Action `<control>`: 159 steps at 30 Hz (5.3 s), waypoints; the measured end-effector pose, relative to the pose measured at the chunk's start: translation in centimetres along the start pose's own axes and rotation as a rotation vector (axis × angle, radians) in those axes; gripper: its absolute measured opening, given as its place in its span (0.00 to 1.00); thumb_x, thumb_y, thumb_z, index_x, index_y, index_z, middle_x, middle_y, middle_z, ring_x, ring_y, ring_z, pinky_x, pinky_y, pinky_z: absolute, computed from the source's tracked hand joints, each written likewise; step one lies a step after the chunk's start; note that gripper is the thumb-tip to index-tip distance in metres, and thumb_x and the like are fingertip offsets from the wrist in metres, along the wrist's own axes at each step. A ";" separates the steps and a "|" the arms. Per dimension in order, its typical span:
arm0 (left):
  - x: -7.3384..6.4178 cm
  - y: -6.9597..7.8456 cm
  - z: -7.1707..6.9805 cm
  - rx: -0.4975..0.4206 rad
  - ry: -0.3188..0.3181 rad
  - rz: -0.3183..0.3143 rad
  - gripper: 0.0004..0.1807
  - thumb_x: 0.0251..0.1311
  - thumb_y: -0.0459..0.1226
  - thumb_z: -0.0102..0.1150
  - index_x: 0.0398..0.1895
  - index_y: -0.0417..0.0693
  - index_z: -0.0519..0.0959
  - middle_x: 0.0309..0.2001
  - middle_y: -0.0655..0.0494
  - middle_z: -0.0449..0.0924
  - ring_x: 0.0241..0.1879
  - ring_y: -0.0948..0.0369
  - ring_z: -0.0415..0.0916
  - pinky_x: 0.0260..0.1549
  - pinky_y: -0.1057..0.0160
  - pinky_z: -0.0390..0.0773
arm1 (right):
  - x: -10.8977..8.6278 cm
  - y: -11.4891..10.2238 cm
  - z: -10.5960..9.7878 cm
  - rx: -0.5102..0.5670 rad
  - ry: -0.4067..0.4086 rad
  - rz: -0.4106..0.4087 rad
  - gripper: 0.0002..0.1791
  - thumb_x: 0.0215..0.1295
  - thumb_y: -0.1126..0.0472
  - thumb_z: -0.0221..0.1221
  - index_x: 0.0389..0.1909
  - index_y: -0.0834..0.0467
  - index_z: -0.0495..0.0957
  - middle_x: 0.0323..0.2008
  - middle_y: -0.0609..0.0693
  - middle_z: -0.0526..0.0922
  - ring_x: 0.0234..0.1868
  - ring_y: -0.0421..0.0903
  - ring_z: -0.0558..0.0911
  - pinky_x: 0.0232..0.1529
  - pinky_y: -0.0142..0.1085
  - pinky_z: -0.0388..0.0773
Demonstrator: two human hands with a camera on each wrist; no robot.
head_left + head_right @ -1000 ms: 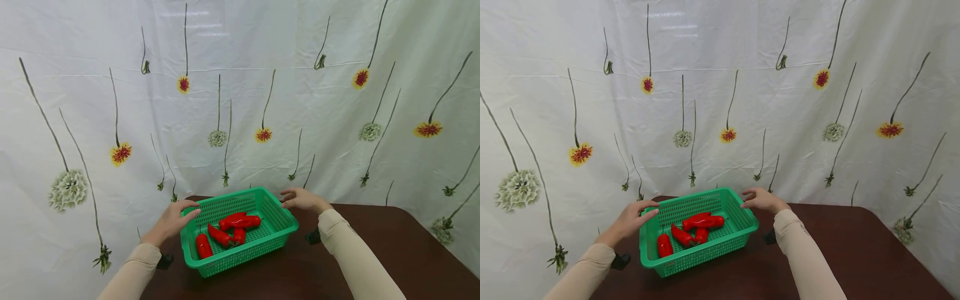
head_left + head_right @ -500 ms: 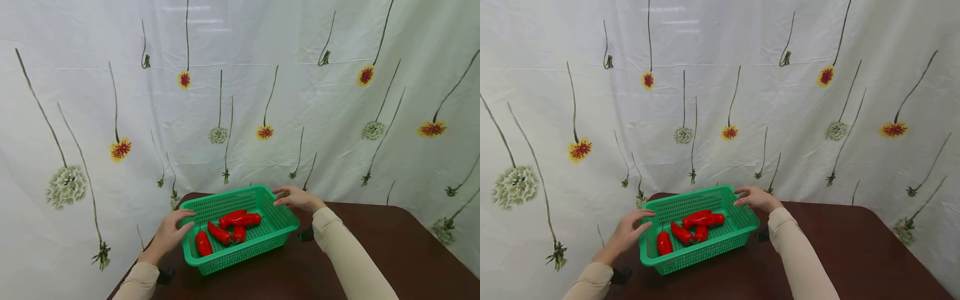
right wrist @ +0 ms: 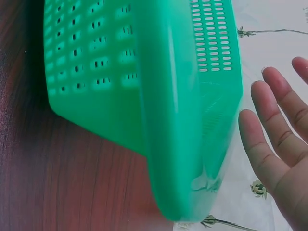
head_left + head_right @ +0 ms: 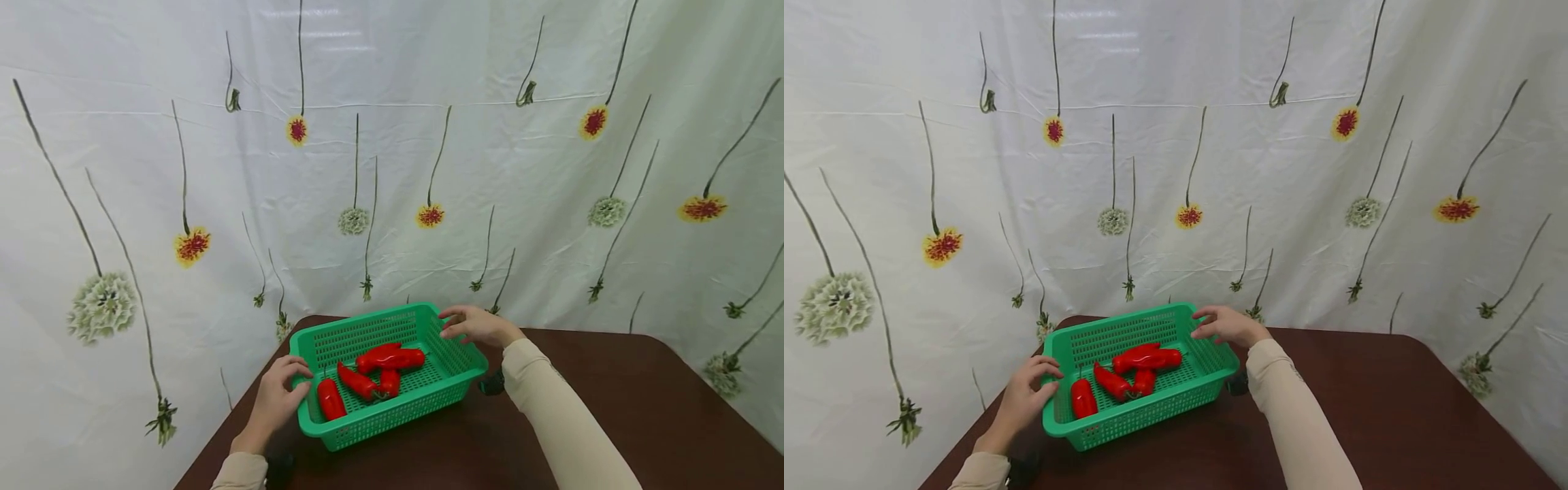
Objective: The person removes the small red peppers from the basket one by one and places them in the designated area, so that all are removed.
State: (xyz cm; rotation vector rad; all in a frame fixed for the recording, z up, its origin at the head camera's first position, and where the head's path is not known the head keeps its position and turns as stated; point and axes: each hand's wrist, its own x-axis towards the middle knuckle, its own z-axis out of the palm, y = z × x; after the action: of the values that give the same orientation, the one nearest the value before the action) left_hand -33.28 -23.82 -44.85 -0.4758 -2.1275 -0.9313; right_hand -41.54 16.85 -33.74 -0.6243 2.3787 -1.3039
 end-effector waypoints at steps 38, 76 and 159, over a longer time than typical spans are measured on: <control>-0.8 -0.6 -0.8 -0.070 0.075 0.038 0.18 0.43 0.20 0.57 0.21 0.57 0.80 0.36 0.54 0.82 0.41 0.66 0.74 0.41 0.75 0.70 | 2.5 -1.3 1.7 -0.020 -0.059 0.030 0.31 0.70 0.58 0.59 0.72 0.60 0.64 0.68 0.63 0.71 0.69 0.61 0.71 0.67 0.58 0.68; -1.4 0.6 -1.6 -0.061 0.031 0.002 0.17 0.42 0.21 0.62 0.20 0.56 0.81 0.37 0.55 0.83 0.40 0.64 0.76 0.38 0.64 0.78 | 5.3 -1.0 4.0 -0.058 -0.114 0.068 0.29 0.67 0.62 0.61 0.66 0.68 0.68 0.67 0.67 0.71 0.60 0.58 0.79 0.67 0.59 0.67; -1.4 1.1 -1.8 -0.103 -0.015 -0.047 0.18 0.43 0.19 0.58 0.19 0.54 0.78 0.38 0.56 0.81 0.43 0.62 0.74 0.36 0.62 0.75 | 7.3 1.9 7.0 -0.389 -0.328 0.166 0.22 0.59 0.69 0.66 0.56 0.57 0.79 0.51 0.52 0.82 0.51 0.47 0.80 0.53 0.45 0.80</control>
State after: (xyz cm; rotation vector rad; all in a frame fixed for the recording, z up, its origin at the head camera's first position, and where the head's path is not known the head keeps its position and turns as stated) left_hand -30.80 -24.52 -44.61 -0.4872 -2.1200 -1.0710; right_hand -44.50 8.94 -39.65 -0.6698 2.3557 -0.6158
